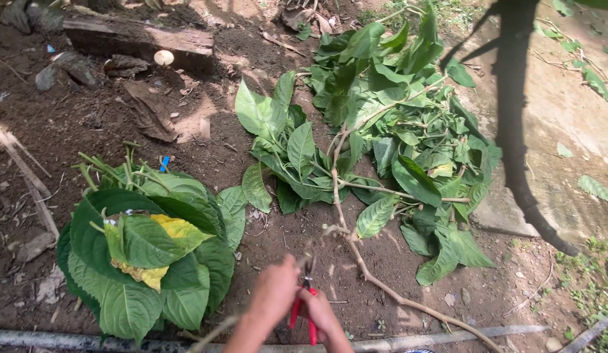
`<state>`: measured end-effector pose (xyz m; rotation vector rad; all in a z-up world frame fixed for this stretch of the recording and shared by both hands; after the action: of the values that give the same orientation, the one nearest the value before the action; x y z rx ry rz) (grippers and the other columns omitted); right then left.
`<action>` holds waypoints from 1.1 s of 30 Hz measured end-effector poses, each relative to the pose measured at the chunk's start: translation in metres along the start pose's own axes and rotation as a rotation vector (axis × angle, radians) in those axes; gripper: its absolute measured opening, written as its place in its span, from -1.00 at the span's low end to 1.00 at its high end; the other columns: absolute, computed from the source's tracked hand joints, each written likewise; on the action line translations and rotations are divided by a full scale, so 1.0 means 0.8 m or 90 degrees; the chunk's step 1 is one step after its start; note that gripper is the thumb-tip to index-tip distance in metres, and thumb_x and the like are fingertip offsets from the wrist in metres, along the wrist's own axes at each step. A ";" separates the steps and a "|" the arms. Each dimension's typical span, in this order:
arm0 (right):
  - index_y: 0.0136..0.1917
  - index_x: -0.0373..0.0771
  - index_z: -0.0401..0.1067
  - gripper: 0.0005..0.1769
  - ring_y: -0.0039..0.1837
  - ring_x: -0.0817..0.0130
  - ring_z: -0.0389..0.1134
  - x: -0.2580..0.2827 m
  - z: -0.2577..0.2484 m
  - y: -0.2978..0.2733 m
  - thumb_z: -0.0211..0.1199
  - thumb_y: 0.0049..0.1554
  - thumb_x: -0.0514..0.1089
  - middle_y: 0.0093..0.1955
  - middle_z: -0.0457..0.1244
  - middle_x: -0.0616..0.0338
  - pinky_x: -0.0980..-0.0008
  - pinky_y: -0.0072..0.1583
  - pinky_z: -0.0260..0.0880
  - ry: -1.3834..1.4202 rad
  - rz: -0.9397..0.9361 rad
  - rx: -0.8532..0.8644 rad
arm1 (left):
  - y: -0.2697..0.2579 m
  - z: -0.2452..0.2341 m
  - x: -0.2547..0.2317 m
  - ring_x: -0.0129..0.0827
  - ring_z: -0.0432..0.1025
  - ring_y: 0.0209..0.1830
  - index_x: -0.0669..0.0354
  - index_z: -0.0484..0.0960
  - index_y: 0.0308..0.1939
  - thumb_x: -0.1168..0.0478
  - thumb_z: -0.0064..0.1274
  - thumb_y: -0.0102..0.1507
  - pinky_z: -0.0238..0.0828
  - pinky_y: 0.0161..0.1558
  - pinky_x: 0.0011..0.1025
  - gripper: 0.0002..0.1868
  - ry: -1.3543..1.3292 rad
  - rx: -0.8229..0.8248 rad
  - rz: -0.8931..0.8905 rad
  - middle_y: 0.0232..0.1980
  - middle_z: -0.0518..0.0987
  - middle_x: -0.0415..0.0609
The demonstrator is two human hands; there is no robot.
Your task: The recorder is stripping leaves from stems using pruning shears in an outdoor garden environment.
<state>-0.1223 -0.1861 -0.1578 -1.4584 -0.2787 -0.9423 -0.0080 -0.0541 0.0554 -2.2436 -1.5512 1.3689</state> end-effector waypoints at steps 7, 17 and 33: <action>0.13 -0.27 0.46 -0.64 -0.16 0.31 0.42 -0.018 -0.123 0.003 0.15 0.15 -0.05 -0.10 0.40 0.06 0.19 -0.12 0.43 0.115 -0.057 -0.115 | 0.075 0.119 -0.134 0.12 0.58 0.03 0.41 0.38 0.21 0.45 -0.27 0.35 0.63 -0.05 -0.12 -0.65 -0.039 -0.011 0.158 0.22 0.44 0.40; 0.08 -0.34 0.49 -0.60 -0.05 0.21 0.53 0.053 -0.126 -0.066 0.08 0.22 0.01 -0.09 0.46 0.00 0.26 -0.02 0.53 0.133 0.033 -0.011 | 0.166 0.126 -0.118 -0.06 0.49 0.16 0.26 0.71 -0.07 0.23 -0.13 0.37 0.31 0.22 -0.11 -0.71 0.410 -0.157 0.052 0.06 0.64 0.15; 0.01 -0.37 0.47 -0.61 -0.15 0.19 0.51 0.098 -0.136 -0.017 0.03 0.24 0.00 -0.19 0.42 0.01 0.23 -0.01 0.60 0.036 -0.050 0.035 | 0.082 0.073 -0.101 -0.04 0.63 -0.26 0.28 0.67 -0.27 0.33 -0.10 0.23 0.55 -0.17 -0.17 -0.79 0.208 -0.216 0.155 -0.27 0.68 0.20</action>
<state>-0.1222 -0.3128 -0.1113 -1.3764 -0.3189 -1.0296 -0.0093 -0.1723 0.0361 -2.7606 -1.5270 0.7604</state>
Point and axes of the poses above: each hand's wrist, its own y-axis towards the middle knuckle, its own z-axis out of the palm, x = y × z, the point moved 6 cm from there along y, towards the middle knuckle
